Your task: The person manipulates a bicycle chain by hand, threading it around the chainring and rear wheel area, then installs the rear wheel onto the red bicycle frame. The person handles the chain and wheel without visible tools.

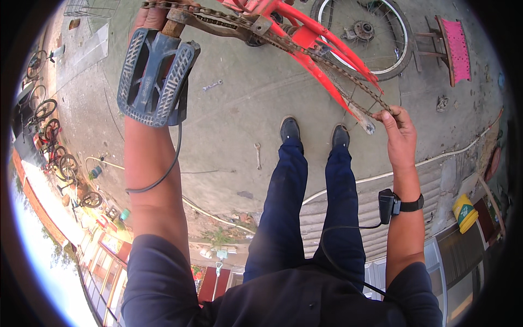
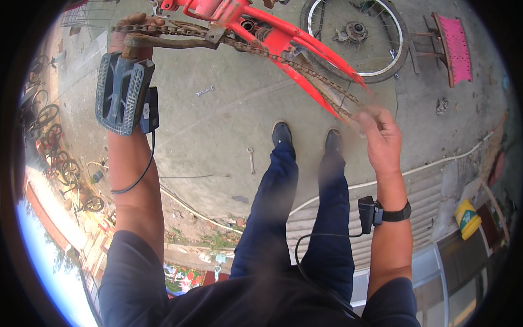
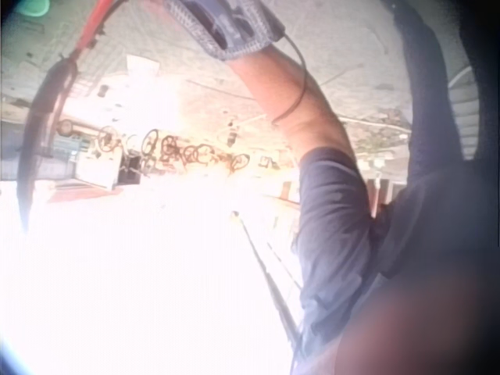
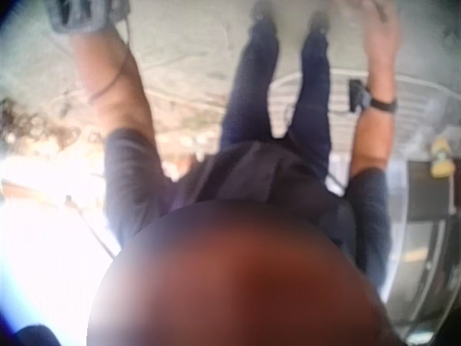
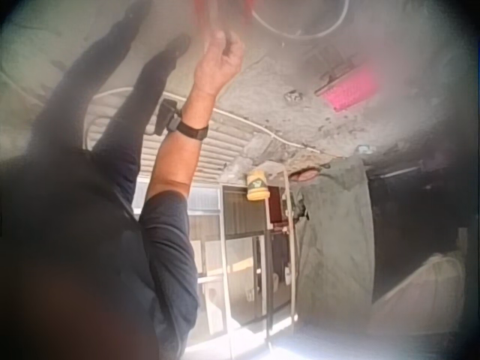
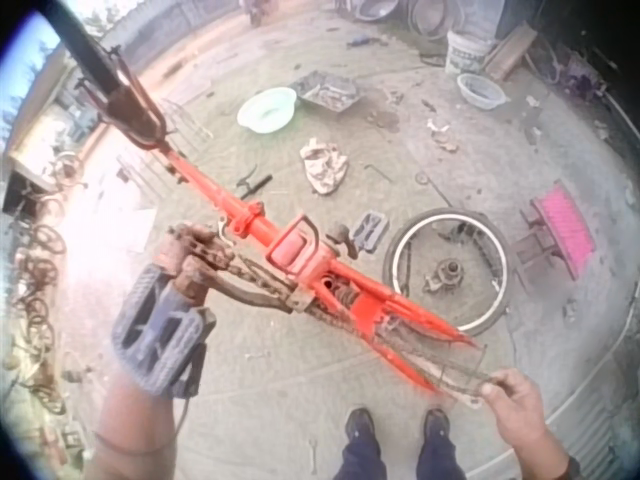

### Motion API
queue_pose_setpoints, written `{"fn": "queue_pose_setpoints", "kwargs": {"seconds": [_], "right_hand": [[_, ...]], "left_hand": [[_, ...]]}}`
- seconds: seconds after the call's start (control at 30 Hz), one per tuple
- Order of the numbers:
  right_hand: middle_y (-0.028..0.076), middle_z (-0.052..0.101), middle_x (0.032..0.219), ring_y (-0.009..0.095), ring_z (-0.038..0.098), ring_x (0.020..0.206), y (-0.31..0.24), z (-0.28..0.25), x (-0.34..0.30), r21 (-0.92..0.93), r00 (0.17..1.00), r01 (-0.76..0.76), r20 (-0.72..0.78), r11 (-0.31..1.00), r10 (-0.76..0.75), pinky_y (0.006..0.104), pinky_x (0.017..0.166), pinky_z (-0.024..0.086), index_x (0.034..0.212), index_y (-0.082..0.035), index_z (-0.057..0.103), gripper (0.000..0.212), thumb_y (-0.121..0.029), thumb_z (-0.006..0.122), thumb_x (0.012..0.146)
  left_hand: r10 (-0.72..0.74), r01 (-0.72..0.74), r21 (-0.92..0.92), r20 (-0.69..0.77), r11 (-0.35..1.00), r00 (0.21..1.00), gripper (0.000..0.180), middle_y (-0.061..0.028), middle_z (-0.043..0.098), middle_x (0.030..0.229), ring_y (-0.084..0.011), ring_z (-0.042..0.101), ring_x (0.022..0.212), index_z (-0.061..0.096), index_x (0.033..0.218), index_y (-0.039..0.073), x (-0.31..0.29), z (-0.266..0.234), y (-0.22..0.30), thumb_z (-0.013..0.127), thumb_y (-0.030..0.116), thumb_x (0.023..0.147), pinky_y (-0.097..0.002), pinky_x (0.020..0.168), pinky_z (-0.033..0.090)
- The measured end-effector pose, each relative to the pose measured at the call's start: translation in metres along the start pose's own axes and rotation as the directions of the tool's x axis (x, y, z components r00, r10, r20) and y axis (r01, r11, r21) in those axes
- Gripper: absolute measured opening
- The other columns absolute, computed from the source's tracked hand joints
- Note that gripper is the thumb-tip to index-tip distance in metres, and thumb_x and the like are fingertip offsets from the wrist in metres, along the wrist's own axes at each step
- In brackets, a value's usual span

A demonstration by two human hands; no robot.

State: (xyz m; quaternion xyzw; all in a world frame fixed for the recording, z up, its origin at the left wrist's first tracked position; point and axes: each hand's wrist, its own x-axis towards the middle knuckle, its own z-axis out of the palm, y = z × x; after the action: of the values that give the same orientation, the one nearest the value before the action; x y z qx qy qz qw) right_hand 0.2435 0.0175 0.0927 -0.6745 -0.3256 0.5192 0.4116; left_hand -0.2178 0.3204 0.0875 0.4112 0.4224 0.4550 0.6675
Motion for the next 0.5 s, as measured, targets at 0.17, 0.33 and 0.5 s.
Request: {"fn": "queue_pose_setpoints", "kwargs": {"seconds": [0.17, 0.33, 0.5], "right_hand": [[0.003, 0.072, 0.099, 0.006, 0.060, 0.085, 0.004, -0.002, -0.001, -0.056, 1.000, -0.003, 0.018, 0.998, 0.004, 0.0226, 0.074, 0.046, 0.111, -0.003, 0.066, 0.016, -0.013, 0.066, 0.099], [0.003, 0.071, 0.101, 0.008, 0.061, 0.088, 0.018, -0.005, -0.006, -0.031, 1.000, 0.010, 0.017, 0.999, -0.010, 0.0254, 0.081, 0.049, 0.110, -0.001, 0.066, 0.016, -0.010, 0.069, 0.097], [0.004, 0.070, 0.100, 0.012, 0.062, 0.090, 0.021, 0.000, -0.002, -0.197, 0.997, 0.056, 0.072, 0.979, -0.042, 0.0276, 0.082, 0.050, 0.106, -0.002, 0.068, 0.014, -0.009, 0.071, 0.094]], "left_hand": [[-0.014, -0.015, -0.138, -0.209, 0.990, 0.978, 0.044, -0.0156, 0.066, 0.100, -0.0304, 0.063, 0.105, 0.051, 0.125, -0.002, -0.015, 0.033, 0.001, 0.067, 0.028, 0.097, -0.0454, 0.109, 0.044], [-0.035, 0.029, -0.040, -0.160, 0.999, 0.986, 0.056, -0.0180, 0.064, 0.109, -0.0318, 0.061, 0.107, 0.040, 0.135, -0.004, -0.024, 0.027, -0.008, 0.063, 0.033, 0.100, -0.0477, 0.108, 0.045], [0.032, 0.016, -0.204, 0.230, 0.979, 0.973, 0.045, -0.0176, 0.064, 0.110, -0.0315, 0.061, 0.108, 0.042, 0.133, -0.002, -0.035, 0.023, 0.002, 0.055, 0.030, 0.104, -0.0467, 0.106, 0.047]]}}
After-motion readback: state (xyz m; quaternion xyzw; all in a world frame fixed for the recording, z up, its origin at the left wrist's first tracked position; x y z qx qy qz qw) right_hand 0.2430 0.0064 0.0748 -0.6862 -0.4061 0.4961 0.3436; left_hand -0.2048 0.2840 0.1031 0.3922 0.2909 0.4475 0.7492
